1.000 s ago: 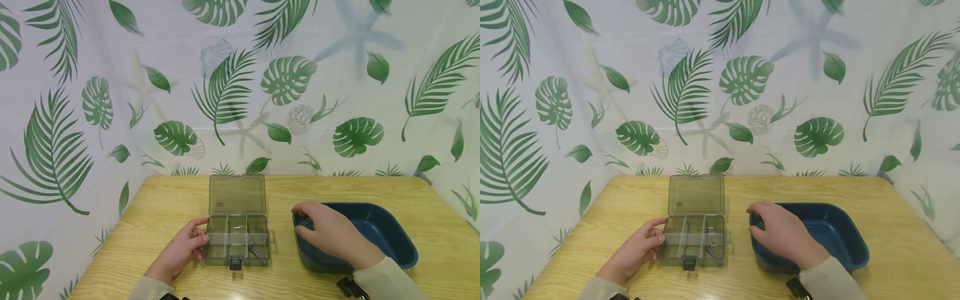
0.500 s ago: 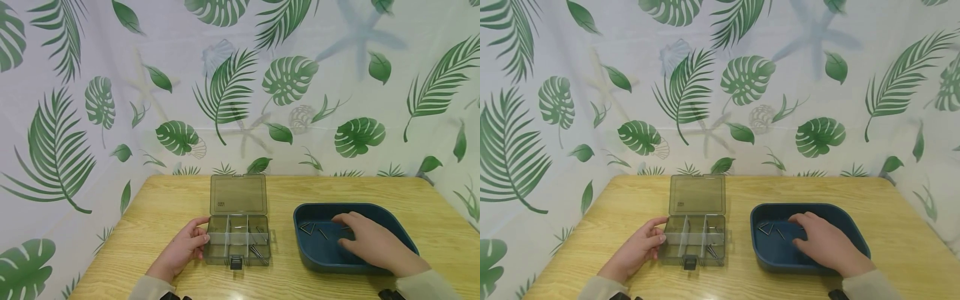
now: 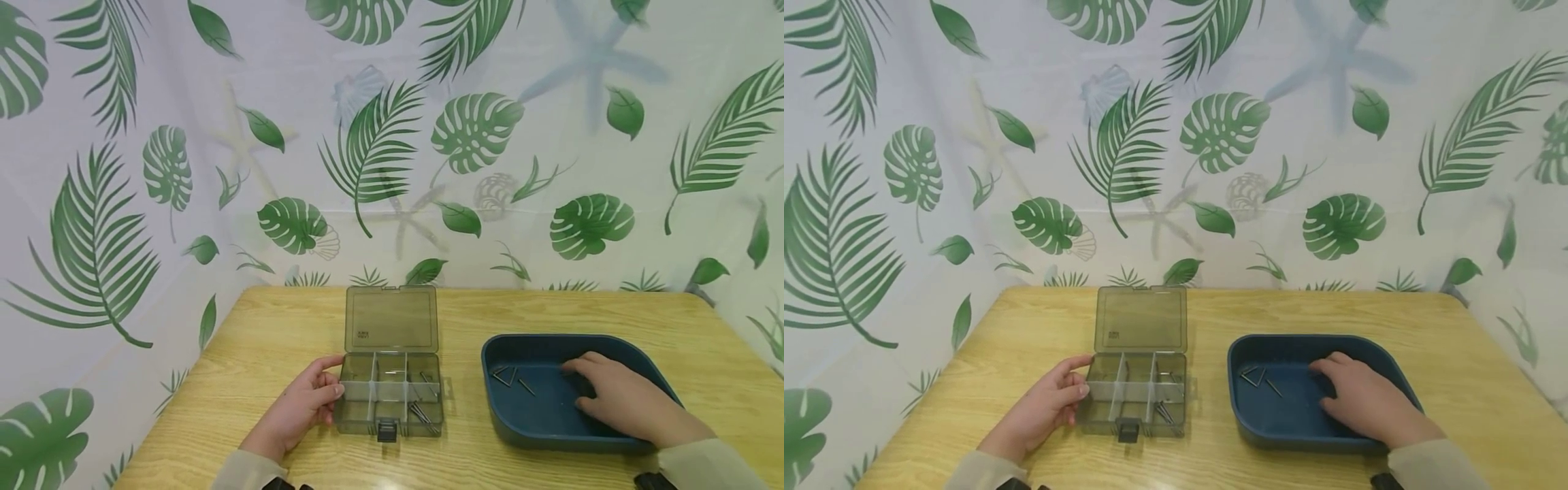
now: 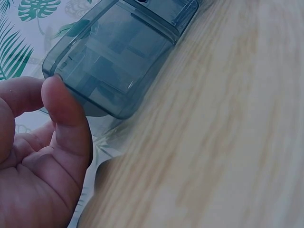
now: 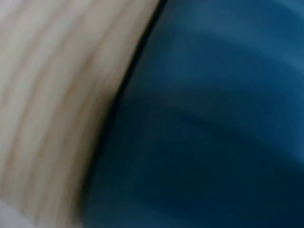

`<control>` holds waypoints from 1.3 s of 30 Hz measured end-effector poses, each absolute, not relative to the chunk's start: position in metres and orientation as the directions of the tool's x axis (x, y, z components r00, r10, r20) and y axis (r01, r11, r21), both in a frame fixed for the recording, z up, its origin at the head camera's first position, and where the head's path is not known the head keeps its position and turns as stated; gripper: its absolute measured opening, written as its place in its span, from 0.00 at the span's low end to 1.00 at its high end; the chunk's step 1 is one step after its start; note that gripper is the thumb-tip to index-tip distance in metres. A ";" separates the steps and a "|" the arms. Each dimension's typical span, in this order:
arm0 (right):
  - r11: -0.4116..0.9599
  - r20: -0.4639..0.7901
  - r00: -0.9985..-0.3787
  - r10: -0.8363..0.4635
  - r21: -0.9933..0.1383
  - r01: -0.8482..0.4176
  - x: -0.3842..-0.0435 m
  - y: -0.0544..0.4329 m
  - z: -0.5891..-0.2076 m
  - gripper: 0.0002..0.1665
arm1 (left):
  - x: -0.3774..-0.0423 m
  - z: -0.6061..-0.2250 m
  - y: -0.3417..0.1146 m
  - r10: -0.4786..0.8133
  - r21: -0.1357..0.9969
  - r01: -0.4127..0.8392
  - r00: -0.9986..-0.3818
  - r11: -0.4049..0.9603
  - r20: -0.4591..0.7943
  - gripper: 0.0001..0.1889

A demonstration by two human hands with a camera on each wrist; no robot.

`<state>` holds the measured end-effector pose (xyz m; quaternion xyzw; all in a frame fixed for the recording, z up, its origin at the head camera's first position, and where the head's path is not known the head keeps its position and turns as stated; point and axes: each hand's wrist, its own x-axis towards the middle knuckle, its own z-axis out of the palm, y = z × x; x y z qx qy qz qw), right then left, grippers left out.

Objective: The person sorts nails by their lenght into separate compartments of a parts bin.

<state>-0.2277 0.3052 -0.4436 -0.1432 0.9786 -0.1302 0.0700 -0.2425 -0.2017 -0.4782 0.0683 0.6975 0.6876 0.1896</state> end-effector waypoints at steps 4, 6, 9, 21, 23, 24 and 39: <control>0.931 -0.123 -0.949 -0.289 -0.265 -0.249 -0.229 0.306 -0.444 0.22 | -0.243 -0.480 -0.202 0.362 0.984 -0.171 -0.916 0.041 -0.174 0.33; 0.932 -0.133 -0.949 -0.287 -0.269 -0.244 -0.230 0.306 -0.443 0.20 | -0.244 -0.480 -0.203 0.363 0.984 -0.172 -0.915 0.040 -0.175 0.33; 0.932 -0.154 -0.948 -0.280 -0.281 -0.230 -0.232 0.306 -0.444 0.18 | -0.245 -0.480 -0.203 0.360 0.985 -0.167 -0.917 0.042 -0.171 0.33; 0.922 -0.203 -0.936 -0.288 -0.323 -0.214 -0.232 0.300 -0.446 0.14 | -0.243 -0.479 -0.202 0.361 0.986 -0.159 -0.918 0.041 -0.163 0.32; 0.920 -0.204 -0.934 -0.292 -0.328 -0.216 -0.231 0.299 -0.444 0.13 | -0.243 -0.478 -0.202 0.357 0.986 -0.159 -0.920 0.041 -0.163 0.32; 0.917 -0.198 -0.934 -0.299 -0.329 -0.224 -0.231 0.299 -0.443 0.12 | -0.244 -0.478 -0.202 0.357 0.987 -0.156 -0.920 0.041 -0.161 0.32; 0.913 -0.201 -0.929 -0.309 -0.337 -0.231 -0.232 0.290 -0.443 0.14 | -0.242 -0.476 -0.201 0.362 0.988 -0.151 -0.919 0.039 -0.155 0.33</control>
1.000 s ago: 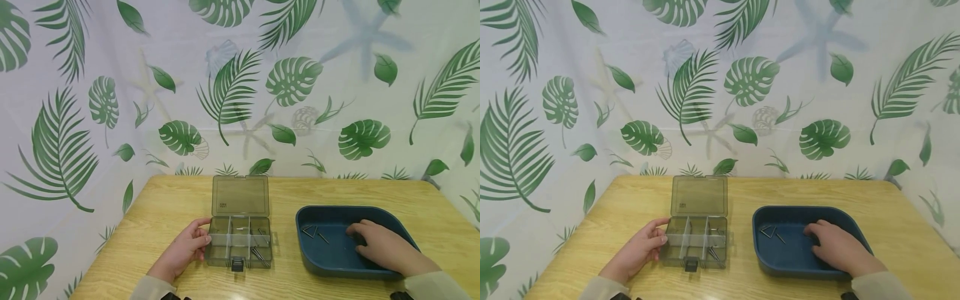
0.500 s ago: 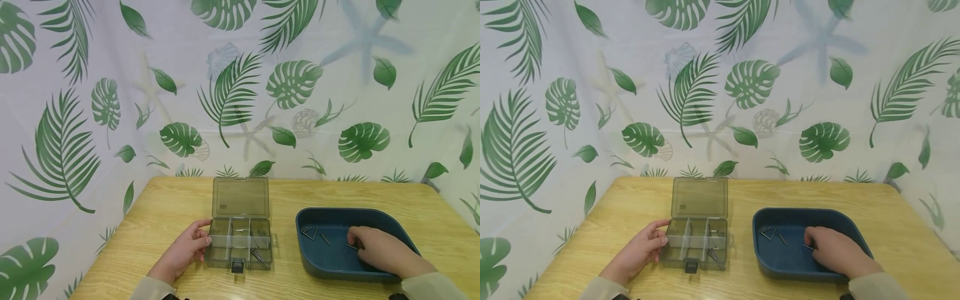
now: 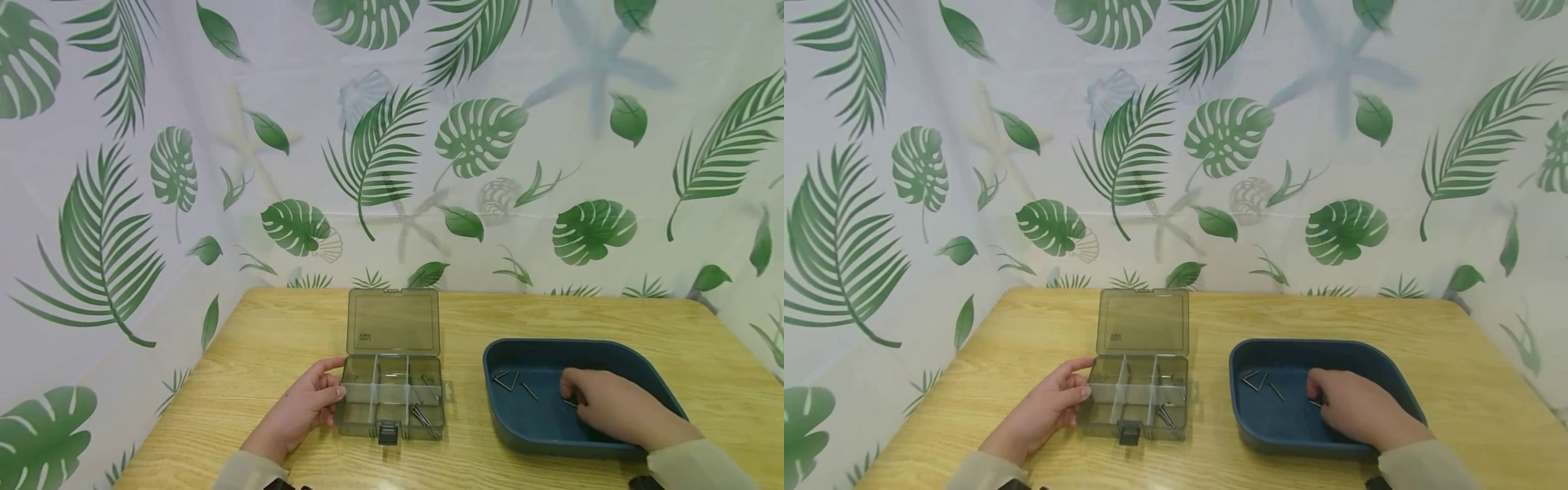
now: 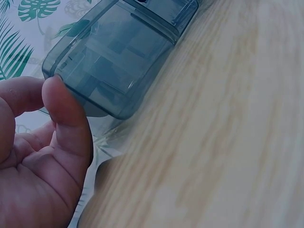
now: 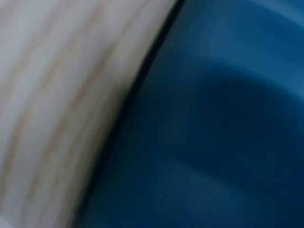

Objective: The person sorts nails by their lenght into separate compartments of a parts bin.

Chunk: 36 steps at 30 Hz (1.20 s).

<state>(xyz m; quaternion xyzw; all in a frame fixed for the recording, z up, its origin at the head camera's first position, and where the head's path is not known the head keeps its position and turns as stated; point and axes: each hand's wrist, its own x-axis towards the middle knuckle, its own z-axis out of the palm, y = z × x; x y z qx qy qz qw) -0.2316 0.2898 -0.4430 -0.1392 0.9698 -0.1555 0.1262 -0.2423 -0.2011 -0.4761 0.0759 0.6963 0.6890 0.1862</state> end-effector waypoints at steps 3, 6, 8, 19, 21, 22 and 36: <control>0.918 -0.209 -0.931 -0.299 -0.327 -0.222 -0.232 0.289 -0.442 0.13 | -0.243 -0.476 -0.201 0.361 0.988 -0.151 -0.920 0.039 -0.155 0.33; 0.923 -0.211 -0.933 -0.292 -0.318 -0.217 -0.232 0.288 -0.442 0.12 | -0.243 -0.476 -0.201 0.360 0.987 -0.154 -0.919 0.040 -0.158 0.33; 0.923 -0.205 -0.934 -0.292 -0.314 -0.220 -0.233 0.288 -0.441 0.12 | -0.243 -0.476 -0.201 0.363 0.987 -0.154 -0.918 0.040 -0.158 0.33; 0.895 -0.140 -0.929 -0.343 -0.349 -0.278 -0.230 0.285 -0.436 0.12 | -0.242 -0.477 -0.201 0.358 0.987 -0.157 -0.920 0.036 -0.160 0.33; 0.888 -0.126 -0.927 -0.353 -0.358 -0.289 -0.229 0.283 -0.435 0.12 | -0.242 -0.477 -0.200 0.359 0.987 -0.157 -0.920 0.036 -0.159 0.33; 0.885 -0.119 -0.926 -0.357 -0.361 -0.295 -0.229 0.282 -0.434 0.12 | -0.243 -0.477 -0.200 0.360 0.987 -0.157 -0.919 0.036 -0.159 0.33; 0.836 -0.051 -0.913 -0.405 -0.424 -0.348 -0.222 0.259 -0.414 0.13 | -0.242 -0.474 -0.200 0.362 0.986 -0.161 -0.917 0.039 -0.165 0.33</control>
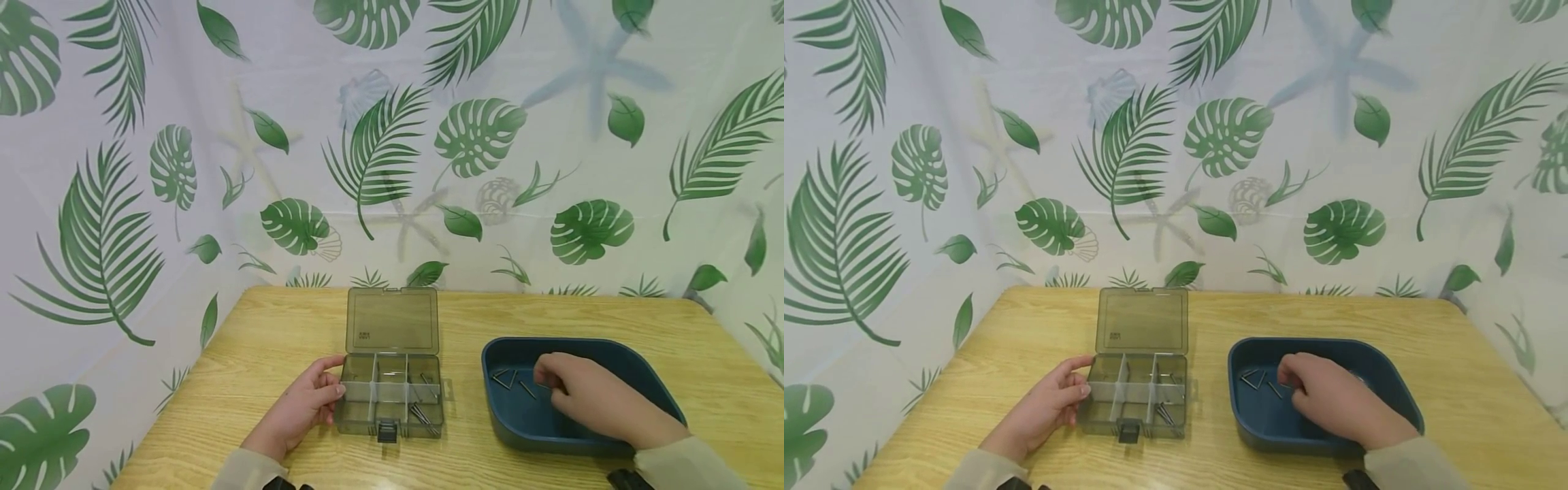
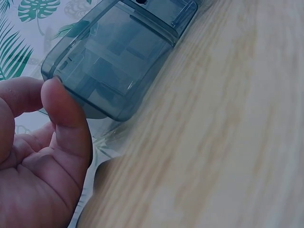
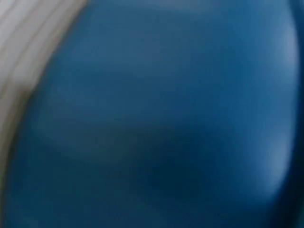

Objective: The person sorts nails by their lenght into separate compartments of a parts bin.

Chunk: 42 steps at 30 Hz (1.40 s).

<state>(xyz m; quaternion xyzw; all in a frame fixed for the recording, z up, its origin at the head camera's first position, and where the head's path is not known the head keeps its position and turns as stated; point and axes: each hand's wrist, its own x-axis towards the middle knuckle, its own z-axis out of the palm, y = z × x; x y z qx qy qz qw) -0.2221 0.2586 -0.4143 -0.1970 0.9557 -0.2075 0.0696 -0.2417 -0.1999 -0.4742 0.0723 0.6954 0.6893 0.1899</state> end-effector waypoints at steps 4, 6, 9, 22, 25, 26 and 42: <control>0.809 -0.015 -0.905 -0.425 -0.456 -0.372 -0.219 0.245 -0.405 0.14 | -0.242 -0.475 -0.201 0.361 0.986 -0.161 -0.918 0.041 -0.165 0.33; 0.792 0.009 -0.899 -0.438 -0.470 -0.390 -0.217 0.237 -0.401 0.15 | -0.242 -0.475 -0.201 0.360 0.986 -0.159 -0.918 0.042 -0.163 0.33; 0.768 0.044 -0.887 -0.460 -0.482 -0.422 -0.215 0.224 -0.396 0.15 | -0.242 -0.475 -0.200 0.359 0.986 -0.161 -0.918 0.043 -0.165 0.33; 0.699 0.144 -0.838 -0.527 -0.487 -0.524 -0.216 0.167 -0.393 0.16 | -0.243 -0.476 -0.200 0.362 0.987 -0.153 -0.919 0.049 -0.160 0.32; 0.695 0.143 -0.828 -0.542 -0.477 -0.537 -0.216 0.152 -0.393 0.15 | -0.243 -0.477 -0.200 0.358 0.988 -0.149 -0.920 0.052 -0.157 0.32; 0.691 0.146 -0.823 -0.550 -0.474 -0.546 -0.217 0.147 -0.393 0.15 | -0.243 -0.478 -0.200 0.359 0.988 -0.147 -0.920 0.052 -0.156 0.32; 0.644 0.203 -0.753 -0.626 -0.410 -0.646 -0.224 0.081 -0.398 0.15 | -0.243 -0.476 -0.200 0.369 0.988 -0.145 -0.917 0.050 -0.153 0.32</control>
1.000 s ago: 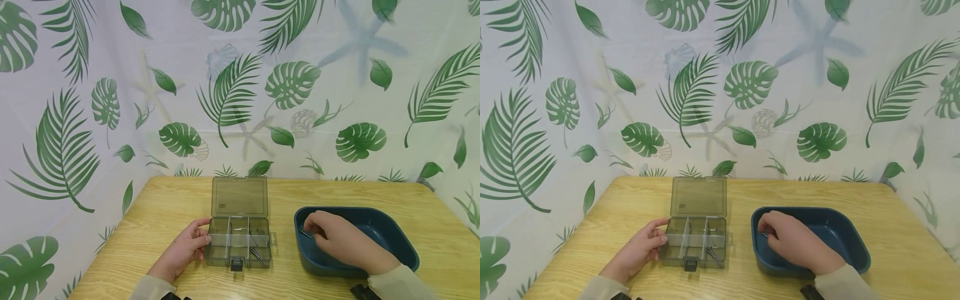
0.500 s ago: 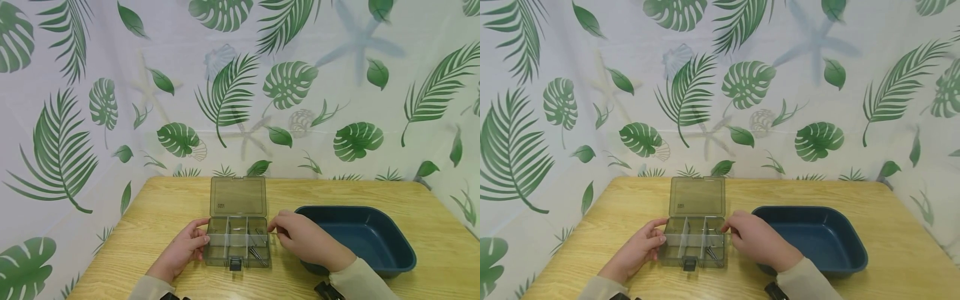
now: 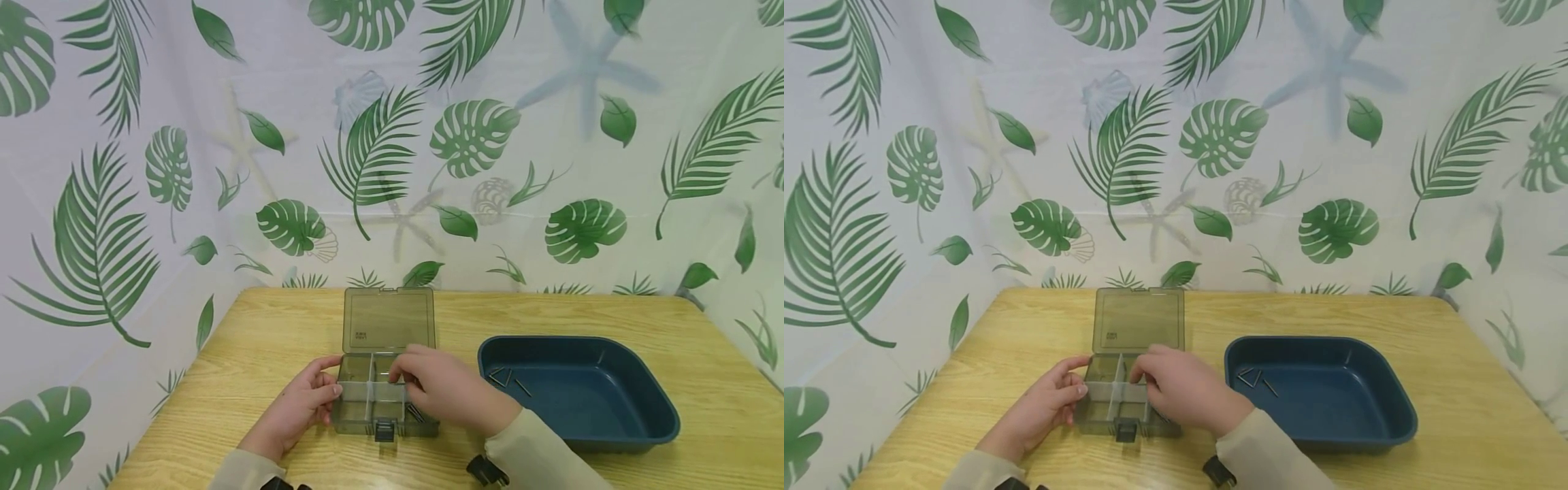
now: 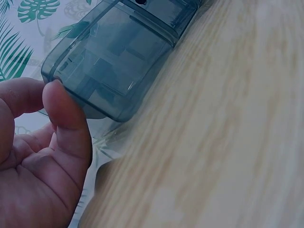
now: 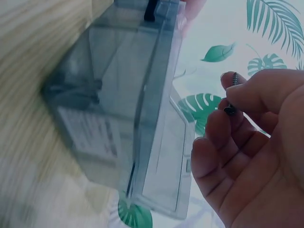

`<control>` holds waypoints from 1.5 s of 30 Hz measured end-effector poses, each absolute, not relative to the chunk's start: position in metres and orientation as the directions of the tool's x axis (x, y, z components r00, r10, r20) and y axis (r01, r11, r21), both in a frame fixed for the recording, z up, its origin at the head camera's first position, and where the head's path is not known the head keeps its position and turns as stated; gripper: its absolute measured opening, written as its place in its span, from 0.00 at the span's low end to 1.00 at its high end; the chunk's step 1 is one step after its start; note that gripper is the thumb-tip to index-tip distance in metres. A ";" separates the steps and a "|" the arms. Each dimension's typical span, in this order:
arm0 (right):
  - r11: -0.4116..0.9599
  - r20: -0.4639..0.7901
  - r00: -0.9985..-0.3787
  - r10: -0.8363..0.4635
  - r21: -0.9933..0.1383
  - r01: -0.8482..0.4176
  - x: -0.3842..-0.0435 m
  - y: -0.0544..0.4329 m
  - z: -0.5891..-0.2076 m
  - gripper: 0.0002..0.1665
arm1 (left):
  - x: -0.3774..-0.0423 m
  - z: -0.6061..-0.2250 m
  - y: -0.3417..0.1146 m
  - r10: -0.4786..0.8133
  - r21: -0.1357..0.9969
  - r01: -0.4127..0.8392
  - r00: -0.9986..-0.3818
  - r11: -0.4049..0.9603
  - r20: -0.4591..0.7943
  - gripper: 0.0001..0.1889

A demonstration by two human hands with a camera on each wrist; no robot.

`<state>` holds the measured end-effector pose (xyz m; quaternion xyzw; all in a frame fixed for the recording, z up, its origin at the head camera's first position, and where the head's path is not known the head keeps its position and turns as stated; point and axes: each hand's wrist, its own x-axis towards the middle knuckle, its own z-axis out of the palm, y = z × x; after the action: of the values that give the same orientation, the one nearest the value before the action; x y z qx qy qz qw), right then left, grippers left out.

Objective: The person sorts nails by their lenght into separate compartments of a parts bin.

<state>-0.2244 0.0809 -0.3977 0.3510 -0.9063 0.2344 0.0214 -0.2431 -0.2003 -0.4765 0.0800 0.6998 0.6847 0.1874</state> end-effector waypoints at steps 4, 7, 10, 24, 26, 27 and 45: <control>0.644 0.174 -0.755 -0.632 -0.425 -0.636 -0.227 0.072 -0.399 0.14 | -0.243 -0.476 -0.200 0.371 0.987 -0.153 -0.915 0.053 -0.161 0.32; 0.645 0.149 -0.758 -0.635 -0.438 -0.626 -0.228 0.069 -0.399 0.13 | -0.243 -0.475 -0.200 0.376 0.986 -0.154 -0.912 0.055 -0.164 0.32; 0.644 0.140 -0.760 -0.634 -0.448 -0.620 -0.228 0.070 -0.398 0.12 | -0.243 -0.475 -0.200 0.380 0.987 -0.149 -0.911 0.058 -0.160 0.32; 0.679 0.128 -0.802 -0.583 -0.466 -0.567 -0.227 0.097 -0.394 0.11 | -0.244 -0.477 -0.200 0.380 0.988 -0.141 -0.912 0.061 -0.154 0.32; 0.697 0.125 -0.817 -0.563 -0.460 -0.551 -0.227 0.103 -0.393 0.10 | -0.244 -0.477 -0.200 0.380 0.988 -0.143 -0.912 0.059 -0.154 0.32; 0.705 0.124 -0.824 -0.553 -0.458 -0.542 -0.227 0.106 -0.393 0.10 | -0.244 -0.477 -0.200 0.379 0.988 -0.144 -0.912 0.058 -0.155 0.32; 0.758 0.144 -0.888 -0.438 -0.473 -0.450 -0.227 0.181 -0.398 0.12 | -0.242 -0.475 -0.201 0.367 0.987 -0.151 -0.916 0.056 -0.161 0.32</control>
<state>-0.2273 0.1813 -0.3979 0.2368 -0.9373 0.2553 0.0122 -0.2422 -0.2011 -0.4753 0.0771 0.7015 0.6826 0.1896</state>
